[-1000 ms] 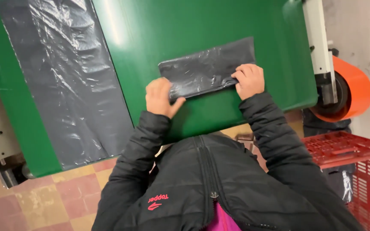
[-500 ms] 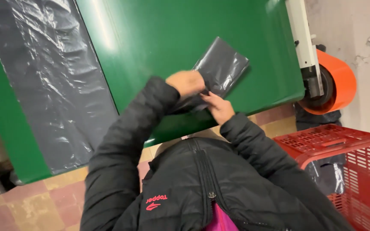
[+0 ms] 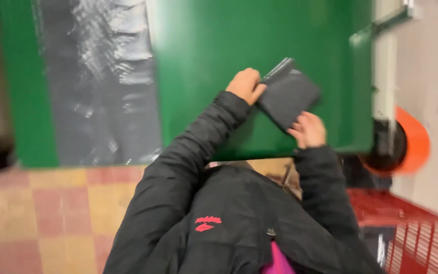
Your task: Folding black plastic bags as they exit a production line and placing them into a collection crate.
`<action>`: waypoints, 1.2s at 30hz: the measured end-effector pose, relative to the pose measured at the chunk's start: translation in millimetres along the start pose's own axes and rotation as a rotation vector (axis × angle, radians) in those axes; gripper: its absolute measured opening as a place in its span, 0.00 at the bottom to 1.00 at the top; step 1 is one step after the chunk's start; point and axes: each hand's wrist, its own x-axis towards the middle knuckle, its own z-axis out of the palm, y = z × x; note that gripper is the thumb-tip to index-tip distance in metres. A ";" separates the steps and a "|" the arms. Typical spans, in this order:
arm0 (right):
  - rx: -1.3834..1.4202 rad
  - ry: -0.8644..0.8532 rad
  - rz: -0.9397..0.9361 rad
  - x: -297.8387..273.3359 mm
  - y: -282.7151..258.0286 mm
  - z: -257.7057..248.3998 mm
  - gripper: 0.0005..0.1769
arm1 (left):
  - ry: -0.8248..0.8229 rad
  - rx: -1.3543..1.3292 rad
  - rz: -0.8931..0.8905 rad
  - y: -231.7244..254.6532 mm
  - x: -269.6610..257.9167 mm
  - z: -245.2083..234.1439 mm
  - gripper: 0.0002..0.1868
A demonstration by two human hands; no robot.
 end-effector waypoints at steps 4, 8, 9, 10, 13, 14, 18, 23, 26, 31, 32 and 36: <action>-0.537 0.218 -0.483 -13.3 6.6 56.6 0.17 | 0.105 -0.117 -0.008 5.9 -55.7 -103.9 0.21; -0.296 -0.415 -0.332 -62.9 46.7 196.7 0.16 | 0.058 0.161 0.104 3.1 -157.7 -213.0 0.35; -0.304 -0.435 -0.318 -63.3 56.0 222.6 0.16 | 0.073 0.168 0.084 -0.4 -180.0 -233.3 0.35; -0.248 -0.599 -0.136 -66.9 66.2 247.1 0.20 | 0.064 0.352 0.069 -3.6 -201.4 -253.0 0.42; -0.141 -0.820 0.134 -63.4 101.0 292.7 0.29 | 0.005 0.552 -0.023 -36.5 -254.0 -271.5 0.50; -0.092 -0.876 0.224 -59.3 112.2 303.4 0.34 | -0.049 0.564 -0.101 -51.5 -268.7 -270.5 0.53; -0.024 -0.893 0.264 -55.2 130.0 320.9 0.43 | 0.009 0.572 -0.014 -75.3 -286.0 -260.7 0.44; -1.084 -0.953 -0.703 -76.5 124.7 365.2 0.54 | 0.289 0.509 0.005 -105.8 -285.9 -234.2 0.16; -1.478 -0.752 -0.985 -50.1 146.6 364.5 0.36 | 0.340 0.432 0.027 -108.6 -274.5 -232.8 0.14; -1.273 -0.807 -0.928 -59.4 113.8 362.1 0.17 | 0.260 0.521 0.044 -72.6 -291.0 -286.8 0.20; -1.275 -0.877 -0.928 -59.3 103.8 351.9 0.12 | 0.176 0.572 0.002 -77.6 -301.4 -294.0 0.17; -1.292 -0.908 -0.430 -56.0 49.0 284.7 0.10 | -0.114 0.220 -0.250 -54.3 -307.0 -338.1 0.12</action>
